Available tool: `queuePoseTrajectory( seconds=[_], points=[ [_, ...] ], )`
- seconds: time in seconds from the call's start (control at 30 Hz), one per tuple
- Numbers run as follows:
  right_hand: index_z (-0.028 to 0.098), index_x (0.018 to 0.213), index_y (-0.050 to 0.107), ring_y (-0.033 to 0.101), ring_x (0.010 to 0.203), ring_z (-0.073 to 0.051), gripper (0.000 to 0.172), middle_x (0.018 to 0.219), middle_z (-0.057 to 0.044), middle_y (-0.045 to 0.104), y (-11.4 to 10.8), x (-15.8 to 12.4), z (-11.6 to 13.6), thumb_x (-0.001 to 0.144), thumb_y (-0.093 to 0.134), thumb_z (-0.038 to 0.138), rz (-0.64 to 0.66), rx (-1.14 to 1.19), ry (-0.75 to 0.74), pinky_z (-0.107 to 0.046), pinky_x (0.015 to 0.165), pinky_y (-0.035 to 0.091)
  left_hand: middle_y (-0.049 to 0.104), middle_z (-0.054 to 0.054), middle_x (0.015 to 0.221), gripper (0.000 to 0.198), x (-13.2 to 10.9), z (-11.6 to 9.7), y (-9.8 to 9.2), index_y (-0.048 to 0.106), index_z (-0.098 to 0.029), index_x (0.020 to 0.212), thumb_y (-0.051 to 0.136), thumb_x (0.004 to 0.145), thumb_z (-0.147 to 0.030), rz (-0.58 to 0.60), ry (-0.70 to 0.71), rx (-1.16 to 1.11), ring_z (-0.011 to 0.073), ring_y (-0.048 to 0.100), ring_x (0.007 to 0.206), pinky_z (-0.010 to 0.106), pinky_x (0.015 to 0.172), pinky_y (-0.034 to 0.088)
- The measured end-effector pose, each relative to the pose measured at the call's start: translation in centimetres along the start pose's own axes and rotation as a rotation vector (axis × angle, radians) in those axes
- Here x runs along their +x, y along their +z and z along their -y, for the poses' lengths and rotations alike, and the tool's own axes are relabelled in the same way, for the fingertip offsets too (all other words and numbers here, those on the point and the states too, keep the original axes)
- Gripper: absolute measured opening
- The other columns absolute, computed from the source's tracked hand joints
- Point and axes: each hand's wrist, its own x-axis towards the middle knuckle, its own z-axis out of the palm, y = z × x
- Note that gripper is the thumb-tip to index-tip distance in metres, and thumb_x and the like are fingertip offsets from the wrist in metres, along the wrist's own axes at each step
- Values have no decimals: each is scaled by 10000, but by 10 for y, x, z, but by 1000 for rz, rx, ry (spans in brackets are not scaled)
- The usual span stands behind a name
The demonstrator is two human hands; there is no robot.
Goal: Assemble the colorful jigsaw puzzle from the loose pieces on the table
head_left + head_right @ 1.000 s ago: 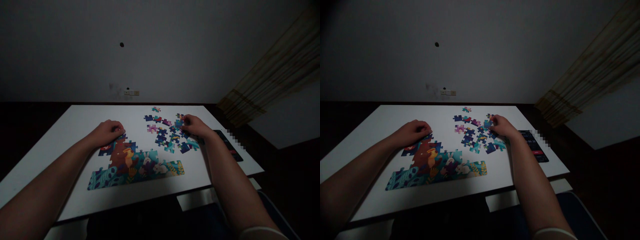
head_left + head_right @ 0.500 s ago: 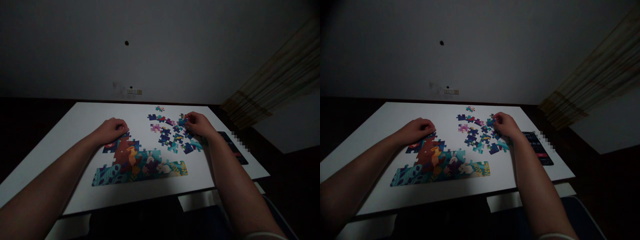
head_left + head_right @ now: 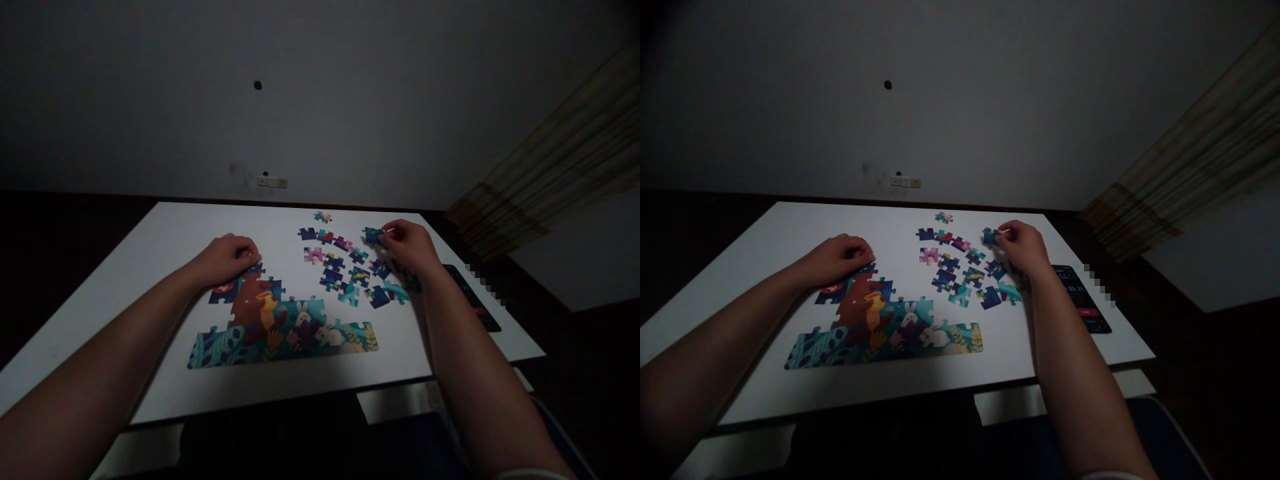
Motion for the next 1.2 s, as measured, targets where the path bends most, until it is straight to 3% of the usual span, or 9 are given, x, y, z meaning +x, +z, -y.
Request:
queuePoseTrajectory(
  seconds=[0.13, 0.4, 0.6, 0.8, 1.03, 1.2],
  points=[
    [220, 1158, 869, 804, 844, -289, 278, 922, -87, 857, 0, -1, 3, 929, 838, 375, -25, -40, 41, -381, 779, 563, 764, 69, 818, 330, 0, 0, 0, 854, -267, 880, 711, 920, -562, 0, 10, 8, 265, 691, 798, 400, 769, 472],
    [218, 1207, 884, 800, 876, -299, 255, 980, -109, 874, 1, -2, 11, 1001, 801, 344, 160, -240, 84, -378, 751, 535, 750, 63, 786, 293, 1, 2, 0, 855, -264, 851, 755, 904, -535, 12, -7, -38, 242, 653, 753, 391, 739, 447],
    [214, 1225, 867, 799, 870, -284, 253, 1017, -107, 883, 2, -2, 9, 1038, 800, 370, 223, -238, 88, -371, 735, 519, 741, 56, 782, 302, 0, -1, -2, 851, -262, 856, 757, 909, -545, 22, -24, -39, 239, 655, 758, 386, 746, 442],
    [211, 1231, 861, 800, 857, -275, 231, 1003, -102, 878, 4, -2, 8, 1049, 770, 322, 208, -209, 96, -362, 732, 521, 734, 48, 773, 301, 0, -3, -3, 844, -261, 859, 754, 905, -544, 32, -30, -42, 240, 653, 756, 388, 750, 448],
    [226, 1139, 859, 803, 987, -314, 198, 1100, -126, 888, 5, -1, 5, 1055, 703, 315, 151, -234, 31, -392, 842, 569, 740, 53, 772, 314, 0, -1, -1, 852, -274, 846, 749, 892, -567, 15, -20, -45, 243, 656, 758, 385, 746, 457],
    [239, 1125, 854, 802, 944, -304, 183, 1067, -118, 887, 9, -2, 7, 1050, 702, 307, 170, -206, 9, -404, 863, 591, 762, 63, 781, 311, 0, -2, -1, 853, -278, 834, 771, 875, -576, -6, -24, -49, 249, 660, 770, 390, 741, 461]
  ],
)
